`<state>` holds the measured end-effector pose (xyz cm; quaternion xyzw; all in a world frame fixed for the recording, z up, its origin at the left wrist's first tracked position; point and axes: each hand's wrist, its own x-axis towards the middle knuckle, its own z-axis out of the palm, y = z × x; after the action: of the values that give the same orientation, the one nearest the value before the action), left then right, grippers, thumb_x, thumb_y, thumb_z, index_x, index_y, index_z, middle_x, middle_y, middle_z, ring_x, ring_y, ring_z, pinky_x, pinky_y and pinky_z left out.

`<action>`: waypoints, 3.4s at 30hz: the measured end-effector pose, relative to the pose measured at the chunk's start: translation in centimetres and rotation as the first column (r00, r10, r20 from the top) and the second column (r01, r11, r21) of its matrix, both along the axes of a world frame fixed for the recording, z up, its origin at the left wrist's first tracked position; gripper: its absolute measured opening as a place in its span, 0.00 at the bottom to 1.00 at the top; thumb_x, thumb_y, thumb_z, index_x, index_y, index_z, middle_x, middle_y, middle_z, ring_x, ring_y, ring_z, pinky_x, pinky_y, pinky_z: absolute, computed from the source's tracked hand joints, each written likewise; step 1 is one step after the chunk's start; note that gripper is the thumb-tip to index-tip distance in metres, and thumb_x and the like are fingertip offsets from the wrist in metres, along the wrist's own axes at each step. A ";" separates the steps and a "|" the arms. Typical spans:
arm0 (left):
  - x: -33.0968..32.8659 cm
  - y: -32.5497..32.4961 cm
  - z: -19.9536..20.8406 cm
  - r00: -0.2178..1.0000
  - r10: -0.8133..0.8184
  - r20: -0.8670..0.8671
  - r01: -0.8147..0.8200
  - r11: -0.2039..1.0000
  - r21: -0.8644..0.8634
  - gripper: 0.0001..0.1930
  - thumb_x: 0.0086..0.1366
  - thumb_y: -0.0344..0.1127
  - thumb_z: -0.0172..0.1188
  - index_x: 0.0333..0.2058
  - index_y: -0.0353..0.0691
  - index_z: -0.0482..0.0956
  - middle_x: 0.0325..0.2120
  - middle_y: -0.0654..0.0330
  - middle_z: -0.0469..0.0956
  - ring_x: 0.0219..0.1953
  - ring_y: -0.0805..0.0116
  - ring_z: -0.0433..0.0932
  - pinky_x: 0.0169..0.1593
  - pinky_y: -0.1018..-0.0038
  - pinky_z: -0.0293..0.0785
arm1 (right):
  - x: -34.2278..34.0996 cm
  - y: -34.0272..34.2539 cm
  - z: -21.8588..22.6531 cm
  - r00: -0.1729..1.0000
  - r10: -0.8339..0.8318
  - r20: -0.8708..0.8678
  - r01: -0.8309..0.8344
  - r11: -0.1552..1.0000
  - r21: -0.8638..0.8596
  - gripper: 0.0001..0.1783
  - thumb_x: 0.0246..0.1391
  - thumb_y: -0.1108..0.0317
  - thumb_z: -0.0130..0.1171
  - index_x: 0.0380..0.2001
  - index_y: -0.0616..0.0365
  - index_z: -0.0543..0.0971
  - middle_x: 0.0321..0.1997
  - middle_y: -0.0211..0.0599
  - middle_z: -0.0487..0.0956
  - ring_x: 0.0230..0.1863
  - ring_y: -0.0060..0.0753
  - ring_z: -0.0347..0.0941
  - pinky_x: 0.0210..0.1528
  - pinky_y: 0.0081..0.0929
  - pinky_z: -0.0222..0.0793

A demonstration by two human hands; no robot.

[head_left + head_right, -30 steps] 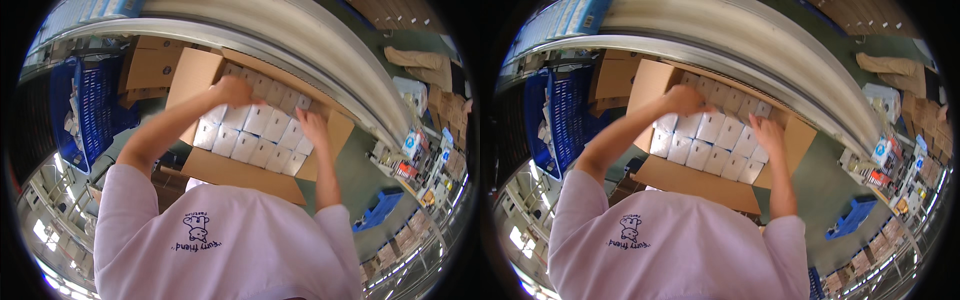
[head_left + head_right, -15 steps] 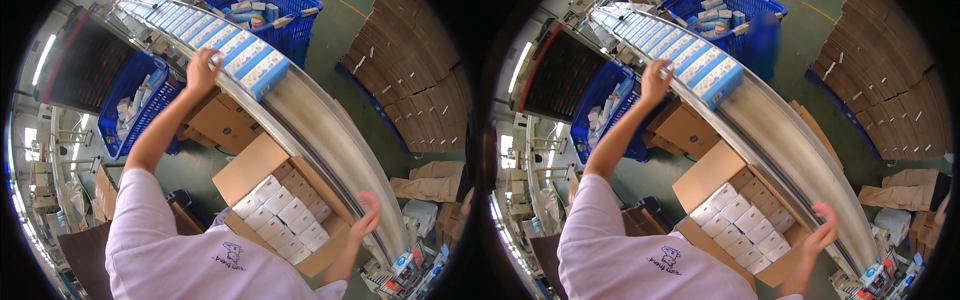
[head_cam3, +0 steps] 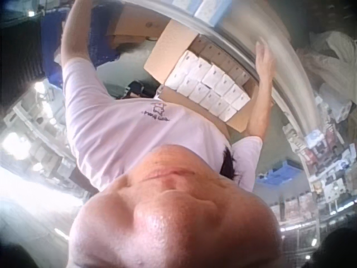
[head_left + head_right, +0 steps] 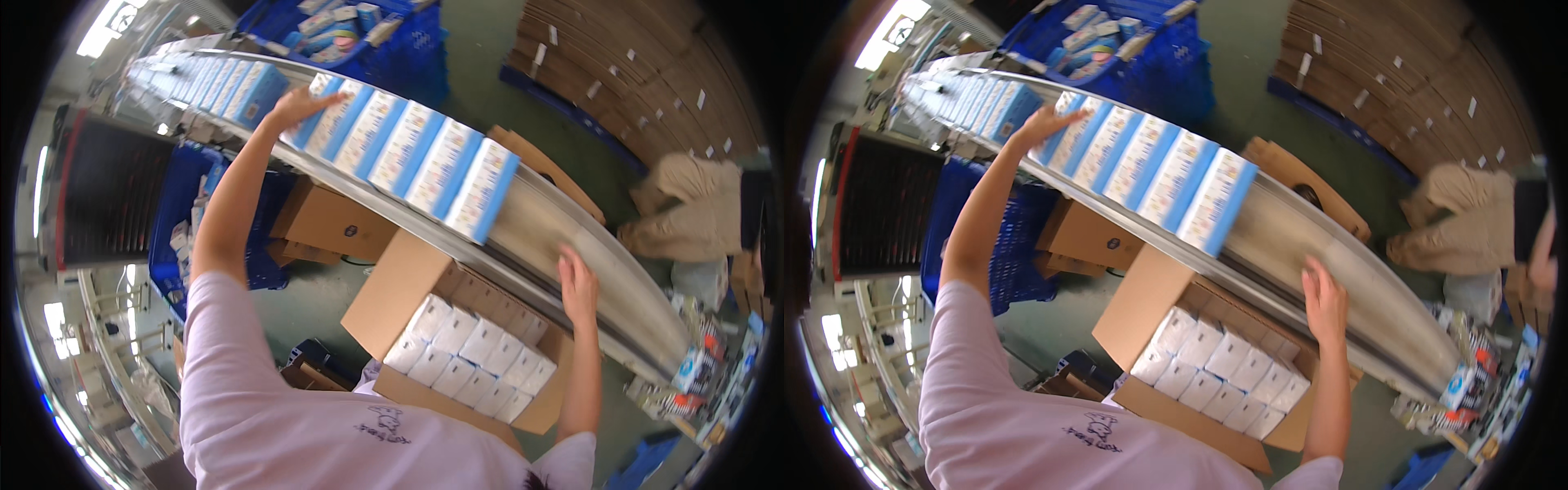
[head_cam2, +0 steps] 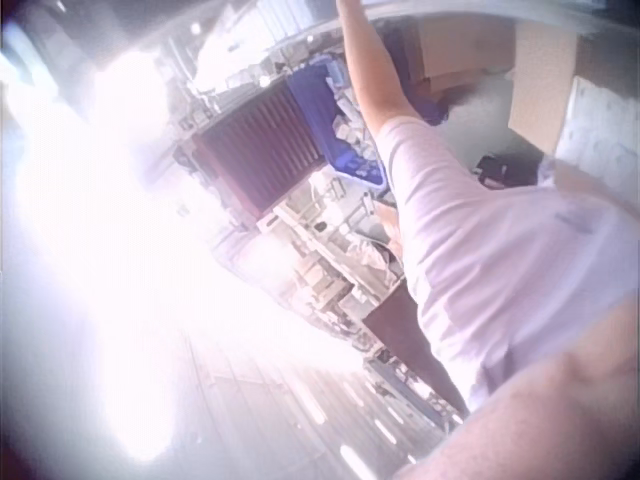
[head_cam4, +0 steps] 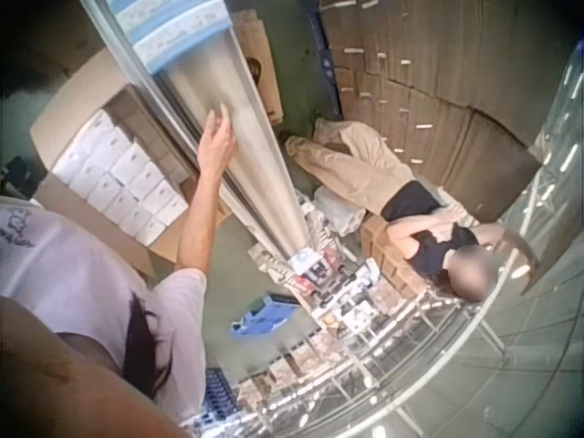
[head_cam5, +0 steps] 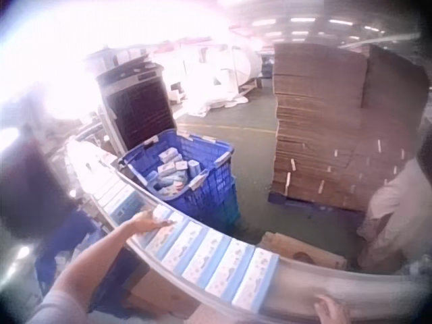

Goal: The person repeatedly takes small white and blue packages from a conveyor belt and places them into large cardboard boxes. After filling a box, they close the flaps and move it to a nearby roller cart before retrieving a new empty box to continue the process.

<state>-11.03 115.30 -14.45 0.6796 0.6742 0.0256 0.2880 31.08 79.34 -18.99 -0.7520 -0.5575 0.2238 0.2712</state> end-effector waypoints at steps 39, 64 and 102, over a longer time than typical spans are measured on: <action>18.4 -33.5 -2.5 0.251 -0.951 -0.181 0.958 0.271 -0.097 0.60 0.29 0.73 0.64 0.60 0.45 0.56 0.60 0.51 0.55 0.61 0.41 0.51 0.60 0.57 0.58 | -3.0 -16.4 3.9 0.856 0.432 0.285 -0.305 0.866 -0.397 0.49 0.33 0.39 0.64 0.59 0.47 0.62 0.64 0.46 0.57 0.63 0.50 0.55 0.56 0.42 0.61; -0.7 -31.6 -20.3 0.998 -0.027 -0.054 0.045 0.933 0.357 0.26 0.60 0.51 0.54 0.46 0.33 0.69 0.34 0.58 0.72 0.39 0.61 0.71 0.40 0.67 0.69 | 2.8 -31.1 -4.5 0.552 -0.814 -0.180 0.806 0.576 -0.134 0.33 0.56 0.43 0.43 0.52 0.61 0.65 0.42 0.40 0.73 0.41 0.27 0.71 0.39 0.25 0.67; 9.7 -36.2 -7.8 0.594 -0.721 0.357 0.589 0.692 0.417 0.09 0.54 0.30 0.59 0.34 0.35 0.78 0.40 0.54 0.77 0.45 0.59 0.75 0.45 0.69 0.70 | -7.6 -19.3 -8.4 0.604 -0.737 0.304 0.785 0.485 -0.386 0.29 0.60 0.47 0.31 0.53 0.59 0.62 0.35 0.57 0.76 0.36 0.57 0.73 0.38 0.49 0.68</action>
<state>-1.28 79.15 -22.29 0.8808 0.2667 0.1765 0.3491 23.44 59.99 -27.35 -0.9718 -0.1044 0.1753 0.1179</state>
